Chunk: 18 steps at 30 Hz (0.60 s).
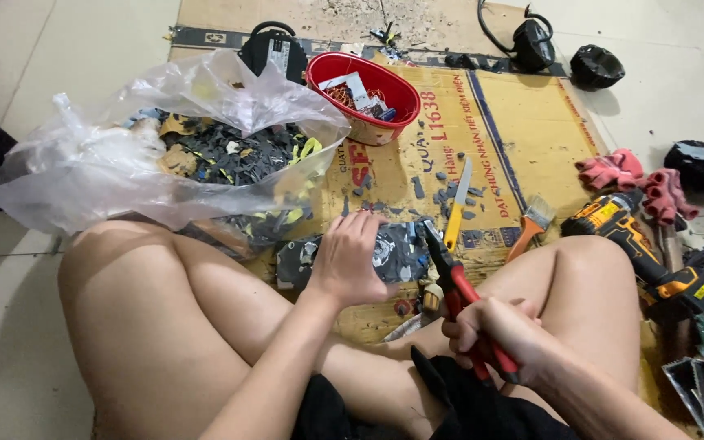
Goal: The person is using pliers and a small scraping tool to remove parts and clean the casing of an electronic component.
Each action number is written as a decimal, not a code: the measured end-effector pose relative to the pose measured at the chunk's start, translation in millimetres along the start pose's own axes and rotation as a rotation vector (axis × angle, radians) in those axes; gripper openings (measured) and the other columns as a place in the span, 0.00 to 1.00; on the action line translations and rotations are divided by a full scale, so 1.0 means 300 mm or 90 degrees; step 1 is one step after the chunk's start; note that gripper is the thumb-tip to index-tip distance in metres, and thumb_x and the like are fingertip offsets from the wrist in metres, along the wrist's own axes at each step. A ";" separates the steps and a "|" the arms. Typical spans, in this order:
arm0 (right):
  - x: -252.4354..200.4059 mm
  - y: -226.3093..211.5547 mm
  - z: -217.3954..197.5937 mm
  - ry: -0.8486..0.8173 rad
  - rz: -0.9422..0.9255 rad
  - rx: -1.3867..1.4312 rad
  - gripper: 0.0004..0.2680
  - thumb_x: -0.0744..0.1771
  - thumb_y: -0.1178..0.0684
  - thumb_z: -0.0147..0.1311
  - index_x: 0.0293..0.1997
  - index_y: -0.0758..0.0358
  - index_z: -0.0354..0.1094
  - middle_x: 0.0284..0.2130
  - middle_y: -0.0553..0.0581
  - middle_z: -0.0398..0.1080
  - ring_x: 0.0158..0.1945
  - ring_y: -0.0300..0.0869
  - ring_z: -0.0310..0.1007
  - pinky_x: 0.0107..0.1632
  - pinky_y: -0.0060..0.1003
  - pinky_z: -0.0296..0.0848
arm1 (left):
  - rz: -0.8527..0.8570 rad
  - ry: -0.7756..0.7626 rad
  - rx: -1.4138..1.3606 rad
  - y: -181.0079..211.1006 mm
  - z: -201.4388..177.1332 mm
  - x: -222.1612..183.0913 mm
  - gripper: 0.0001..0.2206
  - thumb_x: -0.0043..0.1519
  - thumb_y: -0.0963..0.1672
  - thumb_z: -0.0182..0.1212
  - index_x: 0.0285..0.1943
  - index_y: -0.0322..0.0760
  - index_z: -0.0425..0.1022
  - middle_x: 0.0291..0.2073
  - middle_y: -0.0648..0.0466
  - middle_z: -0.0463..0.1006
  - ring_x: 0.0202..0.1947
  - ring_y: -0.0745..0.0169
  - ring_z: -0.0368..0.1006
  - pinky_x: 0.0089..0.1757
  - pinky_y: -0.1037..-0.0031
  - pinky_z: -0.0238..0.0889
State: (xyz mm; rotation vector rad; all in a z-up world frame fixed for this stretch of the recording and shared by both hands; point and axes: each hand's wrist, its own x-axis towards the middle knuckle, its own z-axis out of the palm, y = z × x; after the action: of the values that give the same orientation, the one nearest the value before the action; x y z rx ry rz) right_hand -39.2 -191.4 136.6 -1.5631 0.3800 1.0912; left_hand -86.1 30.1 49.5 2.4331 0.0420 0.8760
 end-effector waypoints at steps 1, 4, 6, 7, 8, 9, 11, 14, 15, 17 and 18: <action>-0.002 -0.013 -0.015 -0.003 0.000 0.000 0.12 0.55 0.73 0.39 0.38 0.75 0.58 0.26 0.66 0.58 0.25 0.51 0.56 0.26 0.39 0.56 | 0.000 0.000 0.003 -0.001 0.008 0.001 0.33 0.31 0.47 0.71 0.49 0.31 0.72 0.39 0.47 0.77 0.39 0.51 0.73 0.50 0.67 0.64; -0.010 -0.033 -0.048 -0.315 0.160 0.217 0.17 0.55 0.65 0.39 0.46 0.64 0.61 0.29 0.57 0.59 0.28 0.42 0.58 0.33 0.38 0.60 | 0.011 0.019 0.072 -0.002 0.035 -0.014 0.32 0.32 0.46 0.69 0.49 0.30 0.71 0.40 0.47 0.76 0.41 0.54 0.72 0.52 0.65 0.67; -0.015 -0.039 -0.049 -0.323 0.138 0.219 0.17 0.55 0.64 0.39 0.45 0.66 0.61 0.29 0.58 0.59 0.27 0.42 0.58 0.32 0.38 0.60 | 0.023 0.037 0.105 -0.008 0.054 -0.026 0.33 0.33 0.45 0.69 0.51 0.30 0.69 0.41 0.47 0.76 0.43 0.52 0.72 0.53 0.64 0.66; -0.012 -0.041 -0.060 -0.327 0.139 0.218 0.17 0.55 0.64 0.39 0.45 0.66 0.61 0.29 0.58 0.59 0.27 0.42 0.58 0.32 0.38 0.60 | 0.023 0.037 0.108 -0.002 0.053 -0.024 0.33 0.33 0.45 0.69 0.51 0.30 0.69 0.41 0.47 0.76 0.43 0.52 0.72 0.53 0.64 0.66; -0.008 -0.039 -0.068 -0.367 0.151 0.257 0.18 0.54 0.62 0.39 0.47 0.66 0.60 0.29 0.57 0.58 0.29 0.42 0.57 0.33 0.37 0.59 | 0.029 0.038 0.105 0.002 0.050 -0.028 0.35 0.33 0.46 0.71 0.52 0.29 0.69 0.43 0.45 0.77 0.45 0.49 0.73 0.53 0.62 0.66; -0.004 -0.038 -0.078 -0.406 0.164 0.296 0.19 0.54 0.60 0.40 0.49 0.67 0.59 0.30 0.57 0.57 0.30 0.42 0.56 0.34 0.37 0.59 | 0.036 0.039 0.103 0.007 0.047 -0.031 0.36 0.33 0.47 0.72 0.53 0.29 0.69 0.45 0.43 0.77 0.47 0.47 0.73 0.53 0.61 0.65; -0.017 -0.004 -0.062 -0.449 0.160 0.321 0.19 0.53 0.60 0.42 0.47 0.66 0.59 0.30 0.57 0.58 0.31 0.42 0.56 0.34 0.36 0.58 | 0.044 0.048 0.086 0.021 0.013 -0.033 0.37 0.33 0.49 0.73 0.54 0.29 0.69 0.44 0.44 0.77 0.47 0.48 0.73 0.54 0.61 0.65; 0.000 0.061 -0.059 -0.549 0.115 0.349 0.21 0.53 0.58 0.45 0.49 0.66 0.60 0.32 0.57 0.59 0.32 0.42 0.56 0.36 0.37 0.59 | 0.054 0.069 0.050 0.037 -0.030 -0.026 0.37 0.34 0.51 0.73 0.53 0.31 0.68 0.43 0.45 0.76 0.45 0.49 0.72 0.52 0.60 0.62; 0.014 0.090 -0.059 -0.606 0.079 0.356 0.22 0.54 0.58 0.46 0.53 0.68 0.61 0.33 0.57 0.60 0.33 0.42 0.57 0.36 0.37 0.60 | 0.053 0.078 0.031 0.042 -0.044 -0.029 0.36 0.36 0.52 0.72 0.52 0.32 0.67 0.42 0.46 0.75 0.42 0.48 0.70 0.50 0.61 0.60; 0.006 0.113 -0.032 -0.637 0.056 0.410 0.23 0.54 0.56 0.47 0.54 0.68 0.58 0.35 0.58 0.60 0.33 0.42 0.56 0.35 0.35 0.59 | 0.051 0.069 0.038 0.043 -0.039 -0.038 0.34 0.37 0.51 0.72 0.52 0.31 0.67 0.42 0.46 0.75 0.42 0.49 0.71 0.53 0.59 0.61; 0.002 0.118 -0.025 -0.665 0.030 0.455 0.23 0.55 0.54 0.48 0.55 0.67 0.55 0.38 0.58 0.60 0.34 0.42 0.56 0.35 0.34 0.58 | 0.048 0.070 0.041 0.047 -0.032 -0.034 0.33 0.39 0.51 0.72 0.52 0.31 0.67 0.41 0.46 0.75 0.43 0.50 0.72 0.55 0.58 0.61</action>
State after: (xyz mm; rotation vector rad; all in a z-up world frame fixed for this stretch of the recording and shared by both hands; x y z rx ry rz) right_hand -61.7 -208.9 114.5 -0.2574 0.0544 1.4375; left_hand -101.9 20.6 56.8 2.4564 0.0199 1.0572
